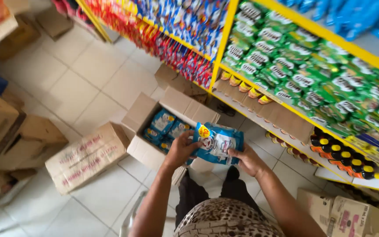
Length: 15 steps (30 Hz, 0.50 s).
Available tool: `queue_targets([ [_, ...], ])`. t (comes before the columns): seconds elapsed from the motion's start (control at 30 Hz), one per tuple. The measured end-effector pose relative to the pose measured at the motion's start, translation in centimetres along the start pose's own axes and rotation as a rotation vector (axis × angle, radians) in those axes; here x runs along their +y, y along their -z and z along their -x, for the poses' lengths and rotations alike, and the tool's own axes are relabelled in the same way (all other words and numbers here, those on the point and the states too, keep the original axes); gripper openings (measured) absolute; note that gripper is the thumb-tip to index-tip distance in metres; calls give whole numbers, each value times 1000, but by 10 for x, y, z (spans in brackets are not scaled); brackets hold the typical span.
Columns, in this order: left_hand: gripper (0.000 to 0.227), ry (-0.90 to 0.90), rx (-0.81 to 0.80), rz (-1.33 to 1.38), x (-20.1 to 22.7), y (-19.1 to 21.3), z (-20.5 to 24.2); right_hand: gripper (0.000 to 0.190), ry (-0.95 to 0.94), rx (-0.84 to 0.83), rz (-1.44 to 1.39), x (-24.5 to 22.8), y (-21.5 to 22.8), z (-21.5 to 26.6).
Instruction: Stocking detergent packets from a cardboard box onto a retail shelf.
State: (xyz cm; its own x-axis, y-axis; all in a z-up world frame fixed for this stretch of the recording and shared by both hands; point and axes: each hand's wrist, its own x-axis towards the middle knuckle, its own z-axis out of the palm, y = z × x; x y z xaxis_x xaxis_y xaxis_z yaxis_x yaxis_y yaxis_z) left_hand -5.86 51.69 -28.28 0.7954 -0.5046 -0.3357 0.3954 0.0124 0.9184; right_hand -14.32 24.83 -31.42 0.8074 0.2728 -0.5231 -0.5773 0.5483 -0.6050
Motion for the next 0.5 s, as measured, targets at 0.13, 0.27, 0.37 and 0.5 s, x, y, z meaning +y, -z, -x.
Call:
queue_targets([
  [0.13, 29, -76, 167, -190, 55, -32, -13, 67, 339, 153, 97, -24, -6, 28],
  [0.27, 28, -261, 146, -87, 65, -54, -50, 65, 532, 172, 39, -48, -30, 49],
  [0.37, 35, -395, 249, -51, 96, -94, -48, 58, 670, 176, -139, -64, -37, 65],
  [0.5, 54, -347, -106, 411, 103, -144, -39, 55, 831, 216, -229, -76, -35, 75],
])
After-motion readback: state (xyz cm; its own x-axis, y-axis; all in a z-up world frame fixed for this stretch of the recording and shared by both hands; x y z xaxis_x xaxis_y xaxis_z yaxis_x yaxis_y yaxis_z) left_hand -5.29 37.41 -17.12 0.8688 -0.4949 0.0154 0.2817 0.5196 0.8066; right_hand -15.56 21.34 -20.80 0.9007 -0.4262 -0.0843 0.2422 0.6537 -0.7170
